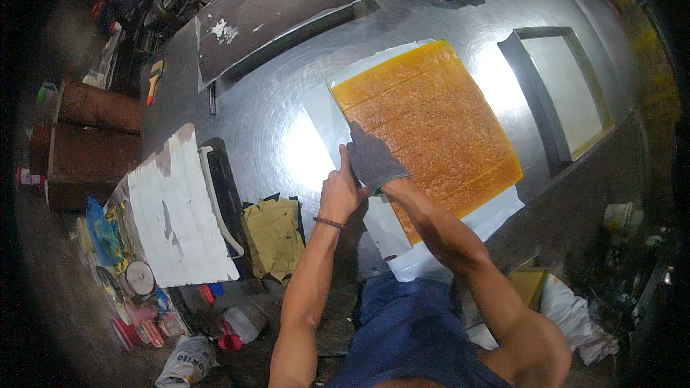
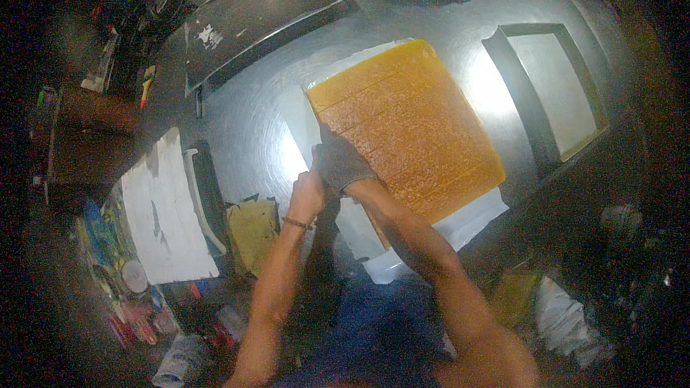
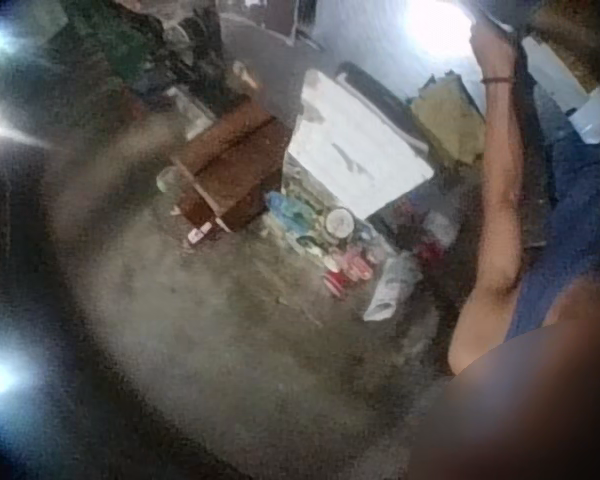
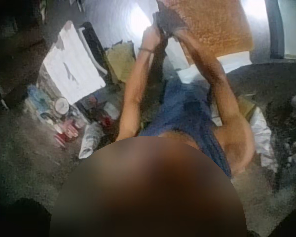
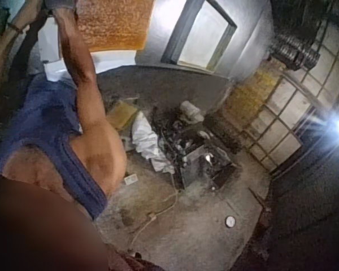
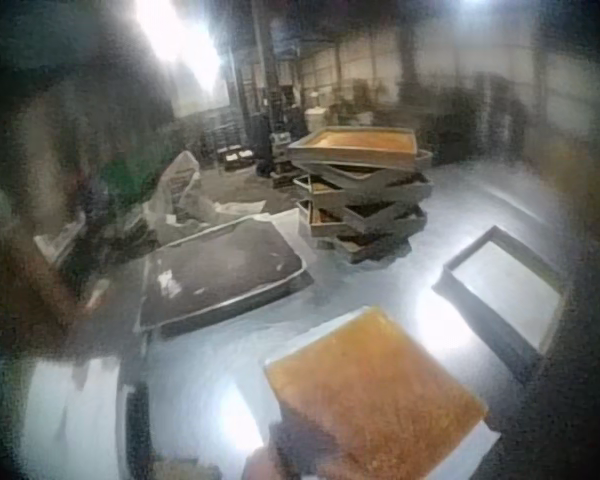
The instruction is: The person uses a knife to cut a large rectangular sheet of orange material on a metal table. They repeatedly score and slice the sheet into smaller rectangular pieces, working methodically across the surface.
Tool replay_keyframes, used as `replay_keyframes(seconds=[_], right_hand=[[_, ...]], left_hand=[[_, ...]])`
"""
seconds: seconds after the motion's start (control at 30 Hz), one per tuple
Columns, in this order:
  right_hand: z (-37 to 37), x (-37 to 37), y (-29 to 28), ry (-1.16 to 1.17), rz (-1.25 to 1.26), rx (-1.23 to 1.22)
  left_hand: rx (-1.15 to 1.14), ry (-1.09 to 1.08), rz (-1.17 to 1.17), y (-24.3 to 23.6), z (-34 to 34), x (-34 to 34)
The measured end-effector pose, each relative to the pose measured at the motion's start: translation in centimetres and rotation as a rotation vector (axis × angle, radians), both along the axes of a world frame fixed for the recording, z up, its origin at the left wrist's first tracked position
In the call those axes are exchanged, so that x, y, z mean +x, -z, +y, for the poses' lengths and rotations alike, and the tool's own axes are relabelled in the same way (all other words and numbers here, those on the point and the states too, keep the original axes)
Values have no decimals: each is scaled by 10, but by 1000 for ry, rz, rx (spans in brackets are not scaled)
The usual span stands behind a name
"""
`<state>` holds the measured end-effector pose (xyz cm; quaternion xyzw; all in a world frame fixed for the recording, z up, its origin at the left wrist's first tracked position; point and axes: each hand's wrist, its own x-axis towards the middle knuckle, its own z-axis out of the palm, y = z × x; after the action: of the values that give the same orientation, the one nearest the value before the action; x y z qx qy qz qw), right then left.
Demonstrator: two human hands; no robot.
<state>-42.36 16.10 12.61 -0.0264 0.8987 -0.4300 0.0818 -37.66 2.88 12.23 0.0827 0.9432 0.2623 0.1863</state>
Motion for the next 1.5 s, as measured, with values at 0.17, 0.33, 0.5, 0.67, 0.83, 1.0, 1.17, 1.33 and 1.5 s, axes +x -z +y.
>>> replay_keyframes(seconds=[0.17,0.33,0.5,0.67,0.83,1.0,1.17,1.33,1.5], right_hand=[[2,-1,-13,-54,-50,19],[2,10,-18,-2,-38,60],[4,9,-11,-52,37,68],[8,10,-18,-52,-102,19],[8,15,-28,-66,-178,75],[10,15,-23,-43,-138,42],[11,22,-15,-17,-117,35],[12,25,-13,-46,-3,52],[20,48,-3,-62,-88,40]], left_hand=[[101,16,-29,2,-4,0],[-32,2,-14,-5,0,-1],[17,-27,-55,-8,2,0],[60,-5,-38,-2,-1,0],[13,-8,-37,2,-2,-1],[33,23,7,1,-2,0],[15,20,-32,1,-3,-3],[7,18,-4,-1,-1,-3],[11,33,-10,4,-4,-4]])
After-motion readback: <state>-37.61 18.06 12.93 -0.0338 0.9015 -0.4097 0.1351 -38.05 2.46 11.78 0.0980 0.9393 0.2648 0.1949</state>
